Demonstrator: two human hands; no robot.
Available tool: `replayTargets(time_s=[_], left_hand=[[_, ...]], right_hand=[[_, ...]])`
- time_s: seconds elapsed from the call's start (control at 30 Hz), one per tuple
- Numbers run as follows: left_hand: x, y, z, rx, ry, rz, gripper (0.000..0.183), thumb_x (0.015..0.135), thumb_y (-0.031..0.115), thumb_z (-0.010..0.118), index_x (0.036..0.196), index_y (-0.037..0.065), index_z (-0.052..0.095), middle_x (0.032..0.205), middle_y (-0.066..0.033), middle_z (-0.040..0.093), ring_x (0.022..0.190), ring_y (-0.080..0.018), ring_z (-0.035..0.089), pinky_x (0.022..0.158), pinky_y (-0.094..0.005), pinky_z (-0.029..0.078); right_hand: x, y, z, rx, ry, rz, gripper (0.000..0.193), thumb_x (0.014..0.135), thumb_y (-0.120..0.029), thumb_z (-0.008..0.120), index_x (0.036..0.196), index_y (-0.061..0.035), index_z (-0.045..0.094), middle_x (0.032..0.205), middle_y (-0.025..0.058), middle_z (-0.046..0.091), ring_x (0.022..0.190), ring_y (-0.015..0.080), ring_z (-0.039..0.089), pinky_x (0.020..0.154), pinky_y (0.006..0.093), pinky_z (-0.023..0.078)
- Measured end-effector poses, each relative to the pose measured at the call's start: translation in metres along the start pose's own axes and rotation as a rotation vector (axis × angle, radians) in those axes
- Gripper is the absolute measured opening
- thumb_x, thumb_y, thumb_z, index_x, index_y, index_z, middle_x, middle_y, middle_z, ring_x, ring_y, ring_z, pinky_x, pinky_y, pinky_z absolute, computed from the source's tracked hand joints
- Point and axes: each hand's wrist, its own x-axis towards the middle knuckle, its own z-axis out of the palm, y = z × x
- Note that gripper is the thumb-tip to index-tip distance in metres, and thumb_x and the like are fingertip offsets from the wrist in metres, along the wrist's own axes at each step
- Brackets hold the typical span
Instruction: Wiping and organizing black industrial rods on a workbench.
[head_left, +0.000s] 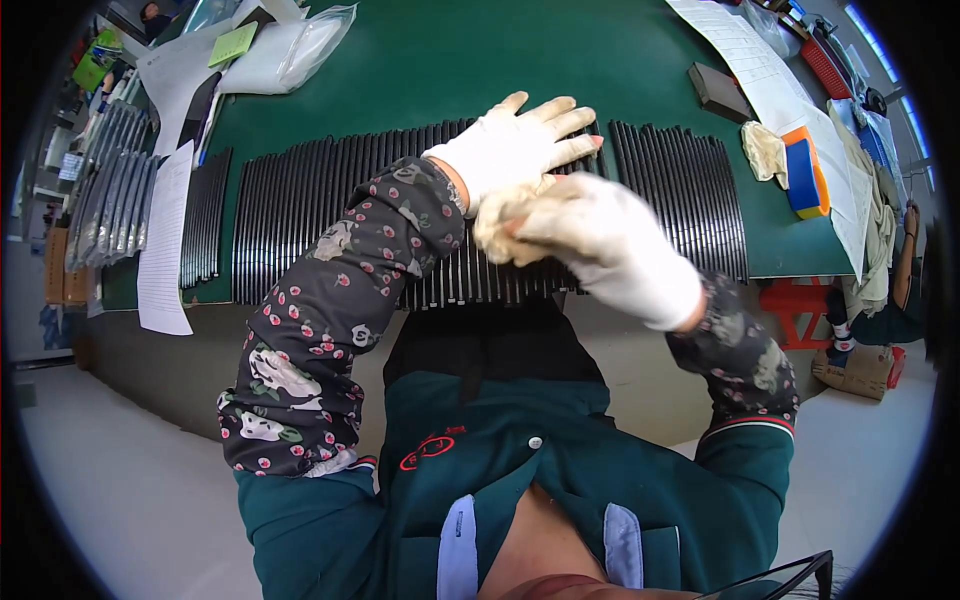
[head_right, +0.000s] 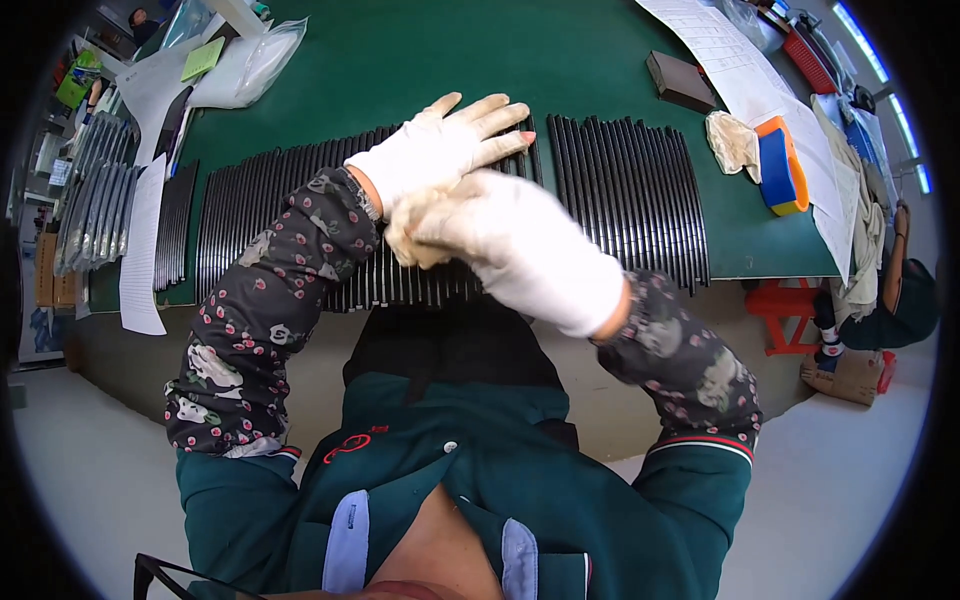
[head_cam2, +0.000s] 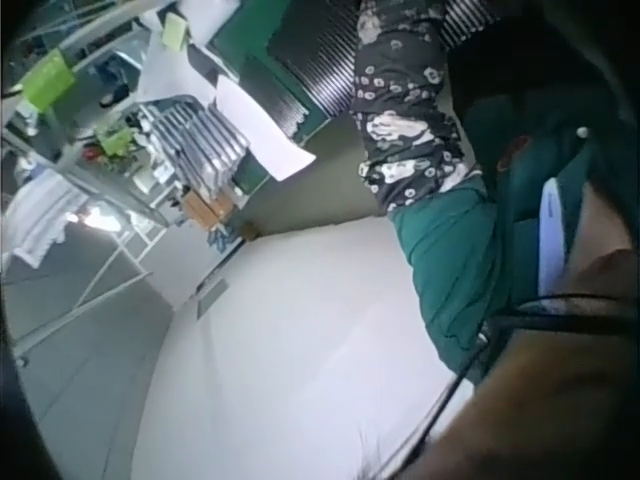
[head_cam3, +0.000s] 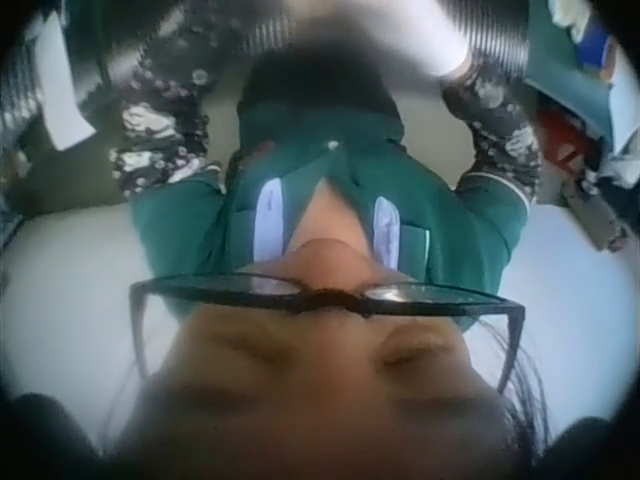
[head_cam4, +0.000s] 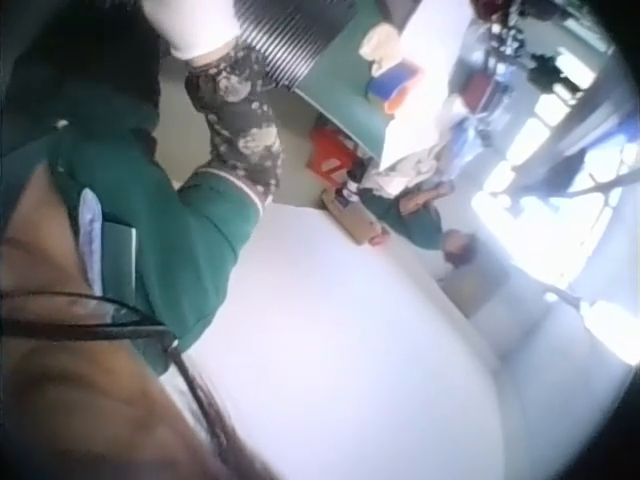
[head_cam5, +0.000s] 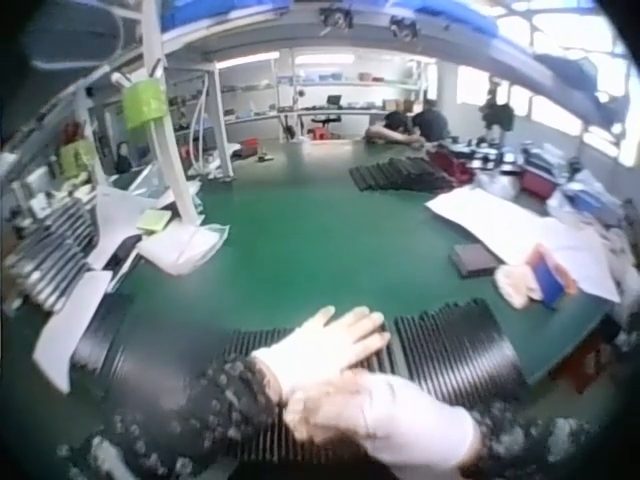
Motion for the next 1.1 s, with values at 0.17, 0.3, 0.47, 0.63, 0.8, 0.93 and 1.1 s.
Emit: replayTargets(time_s=[0.17, 0.3, 0.47, 0.63, 0.8, 0.93, 1.1], left_hand=[[0.000, 0.015, -0.004, -0.169, -0.001, -0.061, 0.055, 0.089, 0.031, 0.058, 0.139, 0.014, 0.044, 0.147, -0.0107, 0.037, 0.138, -0.0281, 0.033, 0.110, -0.0506, 0.030], [0.008, 0.009, -0.008, -0.176, -0.008, -0.045, 0.054, 0.090, 0.031, 0.057, 0.139, 0.013, 0.043, 0.147, -0.0111, 0.037, 0.138, -0.0283, 0.033, 0.110, -0.0508, 0.030], [0.016, 0.019, -0.008, -0.187, 0.001, -0.029, 0.056, 0.089, 0.030, 0.059, 0.139, 0.012, 0.042, 0.146, -0.0121, 0.037, 0.137, -0.0291, 0.034, 0.110, -0.0512, 0.030], [0.031, 0.027, -0.007, -0.187, -0.069, -0.028, 0.057, 0.090, 0.033, 0.057, 0.140, 0.012, 0.041, 0.149, -0.0145, 0.032, 0.139, -0.0326, 0.029, 0.111, -0.0548, 0.026], [0.093, 0.057, -0.026, -0.224, -0.003, 0.077, 0.059, 0.093, 0.042, 0.052, 0.143, 0.013, 0.037, 0.152, -0.0139, 0.028, 0.142, -0.0322, 0.023, 0.112, -0.0579, 0.020], [0.126, 0.088, -0.023, -0.306, -0.091, 0.166, 0.060, 0.093, 0.045, 0.052, 0.143, 0.014, 0.039, 0.151, -0.0102, 0.031, 0.142, -0.0250, 0.024, 0.114, -0.0545, 0.020], [0.106, 0.082, -0.014, -0.296, -0.107, 0.189, 0.067, 0.085, 0.035, 0.063, 0.142, 0.012, 0.039, 0.150, -0.0137, 0.033, 0.141, -0.0301, 0.026, 0.113, -0.0565, 0.019]], right_hand=[[-0.027, -0.036, 0.011, 0.456, -0.634, 0.100, 0.023, 0.086, -0.002, 0.051, 0.106, -0.0098, 0.060, 0.105, 0.0149, 0.061, 0.095, 0.0224, 0.062, 0.084, 0.0390, 0.050], [-0.001, -0.014, -0.003, 0.128, 0.032, -0.039, 0.026, 0.070, 0.002, 0.059, 0.095, -0.0067, 0.061, 0.091, 0.0052, 0.067, 0.082, 0.0270, 0.063, 0.071, 0.0373, 0.052], [-0.027, -0.024, 0.005, 0.393, -0.321, 0.046, 0.017, 0.072, -0.001, 0.059, 0.088, -0.0064, 0.064, 0.091, 0.0068, 0.065, 0.088, 0.0277, 0.062, 0.074, 0.0348, 0.051], [-0.051, -0.030, -0.084, 0.128, 0.003, 0.152, 0.027, 0.075, 0.001, 0.068, 0.101, -0.0066, 0.069, 0.087, 0.0060, 0.068, 0.081, 0.0217, 0.065, 0.071, 0.0333, 0.054], [-0.096, -0.021, -0.150, 0.251, 0.638, 0.623, 0.030, 0.083, 0.003, 0.062, 0.113, 0.0028, 0.064, 0.106, 0.0078, 0.065, 0.094, 0.0143, 0.064, 0.083, 0.0251, 0.052], [-0.100, -0.011, -0.153, 0.230, 0.704, 0.581, 0.031, 0.083, 0.001, 0.062, 0.114, 0.0022, 0.064, 0.108, 0.0083, 0.068, 0.097, 0.0136, 0.063, 0.088, 0.0241, 0.049], [-0.125, -0.002, -0.168, 0.224, 0.651, 0.646, 0.030, 0.084, 0.003, 0.060, 0.114, 0.0037, 0.063, 0.107, 0.0097, 0.068, 0.096, 0.0133, 0.064, 0.087, 0.0250, 0.050]])
